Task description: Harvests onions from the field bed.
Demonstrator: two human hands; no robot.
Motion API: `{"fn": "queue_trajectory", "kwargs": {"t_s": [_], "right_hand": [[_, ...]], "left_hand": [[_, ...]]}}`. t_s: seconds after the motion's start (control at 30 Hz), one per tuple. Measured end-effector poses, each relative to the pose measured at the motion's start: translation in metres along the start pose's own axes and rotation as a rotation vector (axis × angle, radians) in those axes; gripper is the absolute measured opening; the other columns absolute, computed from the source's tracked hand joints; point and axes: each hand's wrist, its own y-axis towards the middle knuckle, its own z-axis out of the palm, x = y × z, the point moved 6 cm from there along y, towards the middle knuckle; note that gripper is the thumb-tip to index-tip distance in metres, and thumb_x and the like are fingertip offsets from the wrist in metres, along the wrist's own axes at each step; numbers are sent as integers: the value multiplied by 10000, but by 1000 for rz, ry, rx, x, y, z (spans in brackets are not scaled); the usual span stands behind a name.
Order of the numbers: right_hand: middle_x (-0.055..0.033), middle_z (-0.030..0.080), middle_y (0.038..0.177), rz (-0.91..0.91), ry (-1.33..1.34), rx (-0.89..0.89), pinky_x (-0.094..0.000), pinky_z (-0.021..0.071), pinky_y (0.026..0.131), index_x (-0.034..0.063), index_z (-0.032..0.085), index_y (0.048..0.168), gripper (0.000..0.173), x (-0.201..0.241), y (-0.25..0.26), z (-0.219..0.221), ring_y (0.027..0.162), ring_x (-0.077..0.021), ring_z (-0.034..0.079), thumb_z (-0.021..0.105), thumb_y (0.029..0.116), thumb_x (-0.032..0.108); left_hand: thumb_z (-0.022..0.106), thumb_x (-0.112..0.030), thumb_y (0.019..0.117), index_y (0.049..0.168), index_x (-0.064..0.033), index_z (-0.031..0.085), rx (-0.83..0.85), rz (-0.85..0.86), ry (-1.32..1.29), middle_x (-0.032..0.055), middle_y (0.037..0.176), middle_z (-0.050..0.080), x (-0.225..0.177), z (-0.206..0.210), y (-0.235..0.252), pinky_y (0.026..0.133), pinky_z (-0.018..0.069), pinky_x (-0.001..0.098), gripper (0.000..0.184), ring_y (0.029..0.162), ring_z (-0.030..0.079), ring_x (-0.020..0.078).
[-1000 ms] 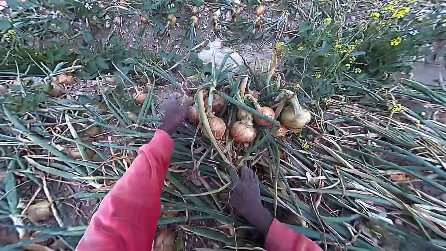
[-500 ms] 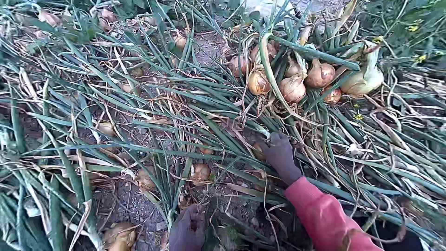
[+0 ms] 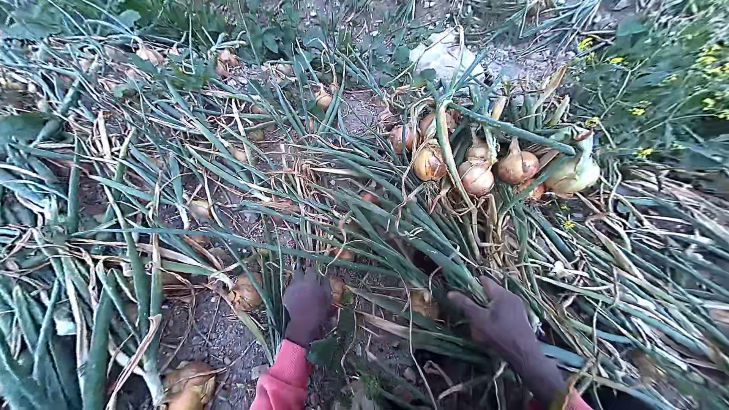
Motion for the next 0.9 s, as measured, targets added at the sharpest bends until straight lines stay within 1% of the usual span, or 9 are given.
{"fn": "queue_trajectory", "kwargs": {"t_s": [0.07, 0.17, 0.27, 0.4, 0.53, 0.63, 0.73, 0.8, 0.9], "right_hand": [[-274, 653, 1178, 103, -171, 282, -597, 488, 977, -31, 585, 1304, 609, 20, 28, 33, 1142, -432, 630, 766, 904, 392], [-275, 599, 1346, 120, -227, 349, -575, 445, 1064, -28, 504, 1412, 576, 44, 49, 72, 1285, -415, 576, 693, 946, 255], [-261, 650, 1254, 74, -5, 208, -592, 476, 1008, -18, 522, 1395, 572, 29, 44, 72, 1198, -414, 625, 698, 934, 270], [-291, 679, 1129, 22, 349, -47, -588, 514, 934, -102, 569, 1322, 587, -16, -28, 47, 1074, -392, 670, 698, 829, 189], [-241, 664, 1111, -9, 479, -206, -366, 558, 909, -170, 539, 1255, 561, -48, -82, 12, 1001, -177, 667, 735, 788, 71], [-222, 681, 1067, -27, 487, -208, -420, 565, 869, -145, 556, 1253, 554, -31, -69, -4, 949, -201, 682, 738, 776, 72], [-132, 717, 1048, -213, 434, -175, -402, 608, 814, -71, 544, 1321, 565, 27, -15, -15, 905, -163, 719, 672, 832, 183], [-145, 691, 1174, -287, 367, -7, -398, 578, 915, -28, 478, 1440, 621, 65, 36, -1, 1039, -171, 695, 622, 897, 235], [-185, 644, 1021, -295, 338, 218, -467, 548, 795, -18, 441, 1430, 464, 117, 103, 43, 881, -257, 656, 547, 1013, 156]], "left_hand": [[501, -177, 1046, 1236, 21, 681, -203, 70, -183, 287, 1298, 627, 2, 5, -4, 951, 514, 611, 328, 1137, 651, 458], [587, -141, 1008, 1271, 92, 633, -408, 162, -417, 328, 1259, 628, 4, 5, -23, 980, 514, 588, 355, 1131, 648, 477], [676, -358, 977, 1388, 102, 517, -344, 110, -373, 345, 1376, 537, 3, 7, -31, 1061, 483, 541, 637, 1253, 576, 476], [624, -483, 985, 1399, 59, 551, -129, -72, -133, 324, 1532, 409, 7, 16, -20, 1102, 444, 541, 685, 1378, 481, 466], [549, -245, 1028, 1306, 65, 630, -177, -24, -181, 310, 1503, 452, -2, 7, -1, 1071, 482, 512, 424, 1312, 554, 434], [564, -98, 992, 1212, 82, 680, -343, 54, -429, 350, 1461, 475, 2, 7, -8, 1076, 464, 557, 307, 1297, 547, 483], [539, -23, 980, 1126, 140, 669, -597, 186, -801, 368, 1262, 604, 10, 20, -19, 1017, 500, 573, 255, 1162, 620, 485], [480, -37, 1013, 1110, 132, 605, -643, 178, -1029, 196, 978, 706, 18, 32, -13, 846, 572, 420, 231, 883, 691, 255], [418, -61, 1045, 1059, 107, 555, -567, 106, -1248, 40, 746, 547, 15, 29, -4, 664, 507, 245, 218, 651, 546, 62]]}}
